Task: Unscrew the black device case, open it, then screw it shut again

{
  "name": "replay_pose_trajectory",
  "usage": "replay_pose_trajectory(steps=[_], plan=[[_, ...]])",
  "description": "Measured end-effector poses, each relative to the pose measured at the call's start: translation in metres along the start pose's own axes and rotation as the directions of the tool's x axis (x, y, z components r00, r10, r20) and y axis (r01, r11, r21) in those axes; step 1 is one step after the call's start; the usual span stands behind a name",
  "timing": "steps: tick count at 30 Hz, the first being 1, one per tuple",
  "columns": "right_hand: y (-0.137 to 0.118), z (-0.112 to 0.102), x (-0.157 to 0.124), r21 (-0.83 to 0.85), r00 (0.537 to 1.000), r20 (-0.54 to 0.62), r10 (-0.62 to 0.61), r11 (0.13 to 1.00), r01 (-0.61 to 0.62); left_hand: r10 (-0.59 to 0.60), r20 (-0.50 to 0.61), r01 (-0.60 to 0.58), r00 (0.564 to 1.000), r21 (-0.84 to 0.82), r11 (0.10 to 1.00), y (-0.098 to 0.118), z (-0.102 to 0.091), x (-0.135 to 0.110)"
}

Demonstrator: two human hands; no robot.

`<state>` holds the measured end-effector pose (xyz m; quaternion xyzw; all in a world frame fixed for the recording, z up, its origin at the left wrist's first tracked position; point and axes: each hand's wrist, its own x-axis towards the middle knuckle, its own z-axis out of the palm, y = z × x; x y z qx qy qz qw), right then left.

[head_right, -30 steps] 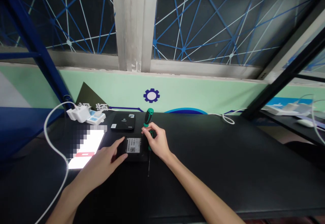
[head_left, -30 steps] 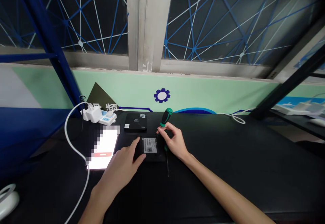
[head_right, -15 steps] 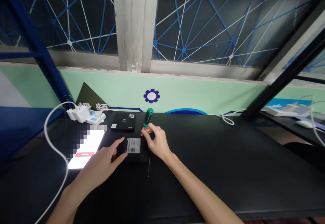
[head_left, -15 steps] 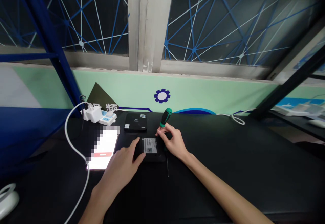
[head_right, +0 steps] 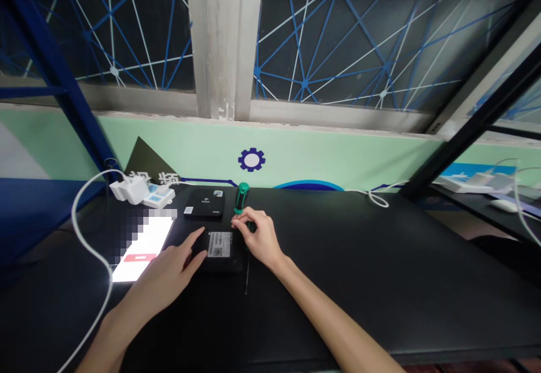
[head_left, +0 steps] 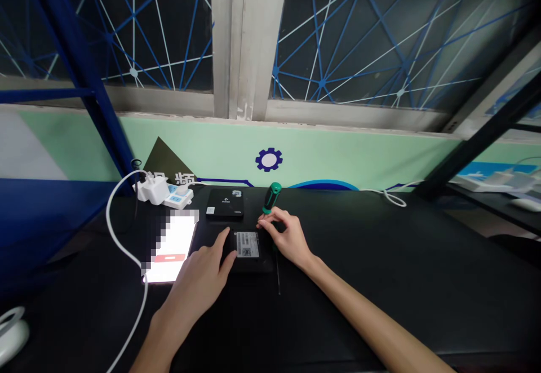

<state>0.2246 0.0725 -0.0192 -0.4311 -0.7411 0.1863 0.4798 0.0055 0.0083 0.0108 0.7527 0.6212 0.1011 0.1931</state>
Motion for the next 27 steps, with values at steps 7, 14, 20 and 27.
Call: replay_pose_trajectory(steps=[7,14,20,27], plan=[[0.0002,0.0011,0.0004,-0.007,1.000,-0.014,0.002,1.000,-0.002,-0.006,0.023,0.006,1.000,0.021,1.000,0.0031,-0.0024,-0.0007],[0.0017,0.0021,0.0003,0.018,0.999,-0.041,0.023,1.000,-0.022,-0.025,0.031,0.023,0.999,0.046,0.999,0.0048,-0.0043,-0.0015],[-0.0028,0.0002,0.0000,0.073,0.999,-0.029,0.016,0.997,-0.014,-0.035,0.041,0.033,0.999,0.045,0.998,0.0054,-0.0051,-0.0018],[0.0019,0.0000,-0.0005,0.061,1.000,-0.030,-0.004,0.998,0.006,-0.015,0.026,0.014,1.000,0.036,0.999,0.0022,-0.0019,0.0001]])
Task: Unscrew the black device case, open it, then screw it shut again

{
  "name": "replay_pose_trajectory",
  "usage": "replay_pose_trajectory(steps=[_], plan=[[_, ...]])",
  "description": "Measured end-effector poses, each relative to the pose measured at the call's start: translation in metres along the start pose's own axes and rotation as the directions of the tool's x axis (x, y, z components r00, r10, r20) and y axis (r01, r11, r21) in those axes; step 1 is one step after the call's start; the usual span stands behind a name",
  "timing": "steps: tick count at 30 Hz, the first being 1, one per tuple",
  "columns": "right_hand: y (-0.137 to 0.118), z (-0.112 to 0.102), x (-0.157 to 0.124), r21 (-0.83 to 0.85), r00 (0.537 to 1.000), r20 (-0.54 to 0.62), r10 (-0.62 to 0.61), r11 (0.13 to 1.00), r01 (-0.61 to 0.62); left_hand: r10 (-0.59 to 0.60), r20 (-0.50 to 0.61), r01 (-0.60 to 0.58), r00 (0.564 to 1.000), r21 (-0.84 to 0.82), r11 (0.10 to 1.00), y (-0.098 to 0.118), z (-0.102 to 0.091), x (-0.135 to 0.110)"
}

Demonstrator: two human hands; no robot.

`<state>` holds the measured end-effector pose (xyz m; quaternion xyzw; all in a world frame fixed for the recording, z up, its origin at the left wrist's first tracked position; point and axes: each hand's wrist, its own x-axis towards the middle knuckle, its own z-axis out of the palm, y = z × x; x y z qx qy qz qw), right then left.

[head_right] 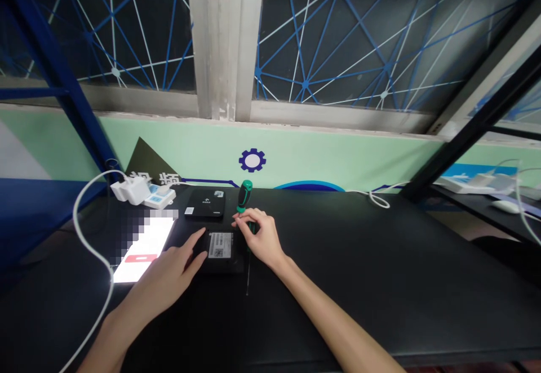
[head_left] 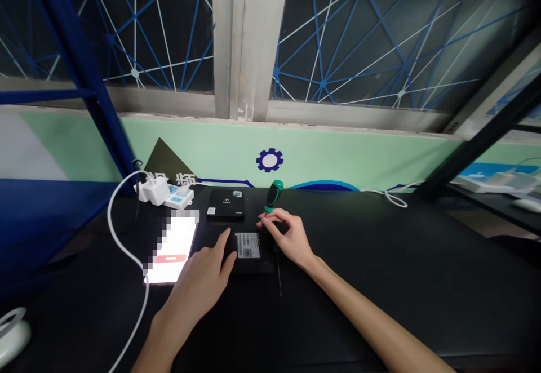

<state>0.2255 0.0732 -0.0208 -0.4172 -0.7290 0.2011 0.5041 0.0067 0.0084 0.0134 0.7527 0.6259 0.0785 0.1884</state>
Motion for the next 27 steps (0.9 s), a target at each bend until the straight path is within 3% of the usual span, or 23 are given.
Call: replay_pose_trajectory(steps=[22,27], plan=[[-0.0003,-0.0004,0.0006,0.007,0.999,-0.043,-0.027,1.000,0.027,-0.017,0.016,0.017,1.000,0.003,1.000,0.0018,-0.0011,0.0003],[-0.0038,-0.0015,0.0008,-0.007,0.999,-0.008,-0.053,0.999,0.053,-0.021,0.018,0.021,1.000,-0.004,1.000,0.0034,-0.0027,-0.0005]])
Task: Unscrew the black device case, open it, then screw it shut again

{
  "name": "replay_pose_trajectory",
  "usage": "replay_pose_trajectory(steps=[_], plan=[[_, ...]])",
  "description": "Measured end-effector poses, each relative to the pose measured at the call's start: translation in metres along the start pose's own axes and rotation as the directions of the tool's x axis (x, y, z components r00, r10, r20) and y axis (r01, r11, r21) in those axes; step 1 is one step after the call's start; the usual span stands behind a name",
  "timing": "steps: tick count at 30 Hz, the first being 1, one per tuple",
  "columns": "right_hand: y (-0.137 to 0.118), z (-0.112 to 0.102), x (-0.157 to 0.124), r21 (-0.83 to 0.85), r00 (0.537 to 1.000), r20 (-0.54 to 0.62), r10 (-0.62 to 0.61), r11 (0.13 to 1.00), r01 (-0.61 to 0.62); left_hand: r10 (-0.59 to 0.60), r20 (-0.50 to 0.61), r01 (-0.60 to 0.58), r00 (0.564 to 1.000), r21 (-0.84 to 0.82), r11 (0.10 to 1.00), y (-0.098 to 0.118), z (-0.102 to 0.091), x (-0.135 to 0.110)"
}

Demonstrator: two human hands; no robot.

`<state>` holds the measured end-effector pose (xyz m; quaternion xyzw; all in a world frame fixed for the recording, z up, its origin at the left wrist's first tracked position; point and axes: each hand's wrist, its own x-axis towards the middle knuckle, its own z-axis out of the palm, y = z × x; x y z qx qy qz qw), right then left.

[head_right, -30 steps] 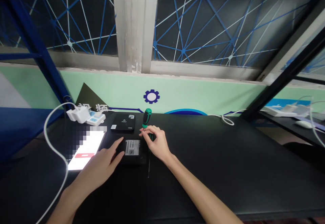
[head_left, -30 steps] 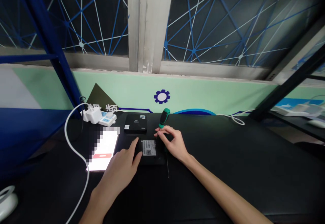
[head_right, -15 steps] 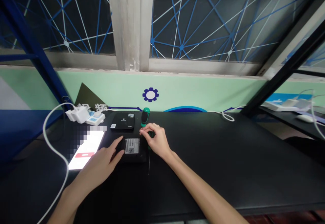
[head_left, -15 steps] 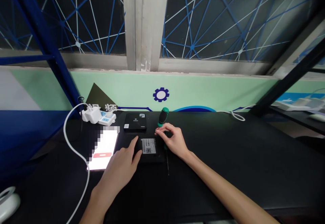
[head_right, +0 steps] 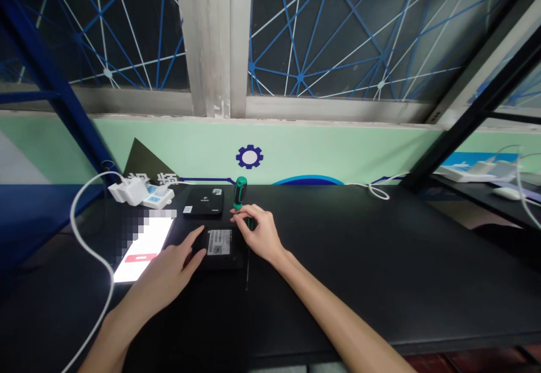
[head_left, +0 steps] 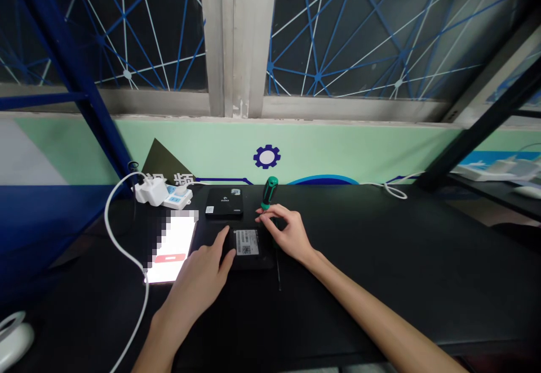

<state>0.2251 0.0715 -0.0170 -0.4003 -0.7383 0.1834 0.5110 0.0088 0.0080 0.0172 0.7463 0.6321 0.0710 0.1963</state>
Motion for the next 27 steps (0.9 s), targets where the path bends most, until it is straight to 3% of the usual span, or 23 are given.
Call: replay_pose_trajectory(steps=[20,27], plan=[[0.0026,-0.0003,0.0000,0.022,0.999,-0.031,0.031,0.999,-0.030,-0.001,0.008,0.001,1.000,0.007,1.000,0.0001,-0.0011,-0.0013],[-0.0013,-0.0022,0.0007,0.010,1.000,0.006,0.007,1.000,-0.008,0.014,-0.003,-0.014,1.000,0.006,1.000,-0.0033,0.0020,0.0006]])
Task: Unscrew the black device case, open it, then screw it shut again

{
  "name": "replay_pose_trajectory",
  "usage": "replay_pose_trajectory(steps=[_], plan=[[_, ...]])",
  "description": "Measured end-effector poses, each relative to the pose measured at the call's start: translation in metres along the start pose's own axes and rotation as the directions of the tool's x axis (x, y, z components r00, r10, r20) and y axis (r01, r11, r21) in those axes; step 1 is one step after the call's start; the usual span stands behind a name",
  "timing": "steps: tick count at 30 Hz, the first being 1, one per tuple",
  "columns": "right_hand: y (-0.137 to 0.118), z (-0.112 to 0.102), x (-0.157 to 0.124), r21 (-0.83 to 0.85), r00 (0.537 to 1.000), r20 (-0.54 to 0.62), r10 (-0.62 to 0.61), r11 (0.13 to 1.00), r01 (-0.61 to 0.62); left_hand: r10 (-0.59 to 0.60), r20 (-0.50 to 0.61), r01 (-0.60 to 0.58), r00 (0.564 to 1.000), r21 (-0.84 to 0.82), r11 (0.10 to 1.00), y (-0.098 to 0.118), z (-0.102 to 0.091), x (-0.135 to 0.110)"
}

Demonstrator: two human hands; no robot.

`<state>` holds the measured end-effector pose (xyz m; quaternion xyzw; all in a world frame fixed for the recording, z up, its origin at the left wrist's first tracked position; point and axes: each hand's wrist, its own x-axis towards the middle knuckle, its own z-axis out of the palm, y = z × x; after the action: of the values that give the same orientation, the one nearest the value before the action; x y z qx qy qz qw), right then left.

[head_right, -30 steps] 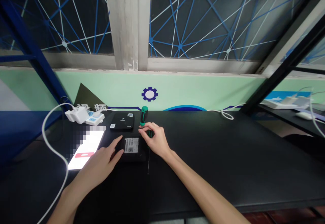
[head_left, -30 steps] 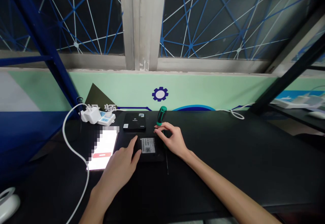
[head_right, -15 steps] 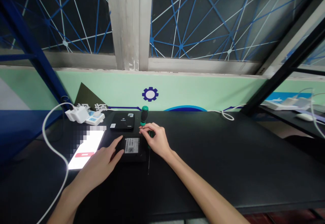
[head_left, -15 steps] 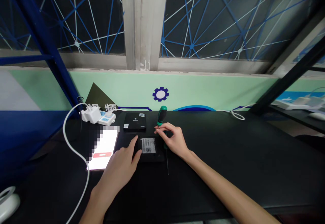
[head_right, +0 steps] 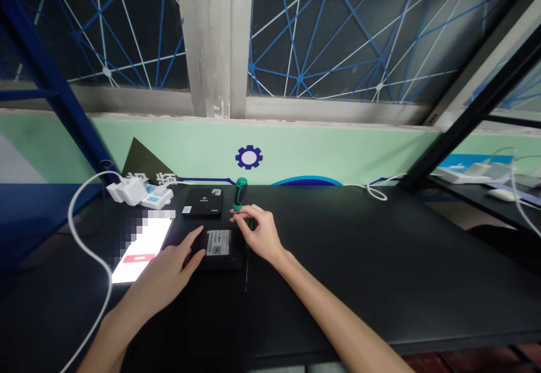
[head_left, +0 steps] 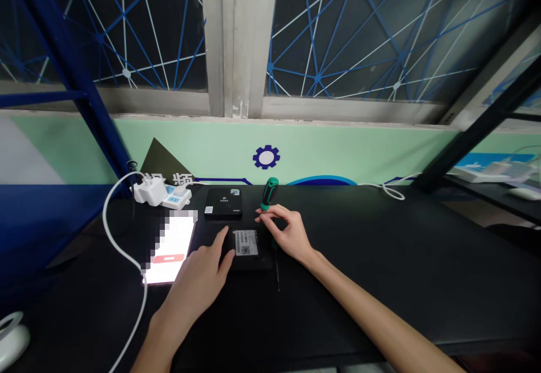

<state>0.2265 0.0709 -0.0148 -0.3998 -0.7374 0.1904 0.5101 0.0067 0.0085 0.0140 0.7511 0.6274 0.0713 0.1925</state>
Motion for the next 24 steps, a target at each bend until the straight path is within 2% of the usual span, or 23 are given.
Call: replay_pose_trajectory(steps=[7,14,24], plan=[[0.0005,0.0003,0.0009,0.014,1.000,-0.003,0.013,1.000,-0.013,0.004,0.001,-0.004,1.000,0.011,1.000,0.0001,-0.0002,-0.0001],[0.0060,0.0020,-0.0005,0.052,0.997,-0.018,0.077,0.996,-0.076,-0.003,0.013,0.003,1.000,0.005,1.000,-0.0011,0.0003,0.0003],[0.0015,0.0027,-0.0002,0.034,0.999,-0.023,0.044,0.999,-0.043,-0.011,0.004,0.010,1.000,0.017,1.000,0.0006,-0.0005,-0.0003]])
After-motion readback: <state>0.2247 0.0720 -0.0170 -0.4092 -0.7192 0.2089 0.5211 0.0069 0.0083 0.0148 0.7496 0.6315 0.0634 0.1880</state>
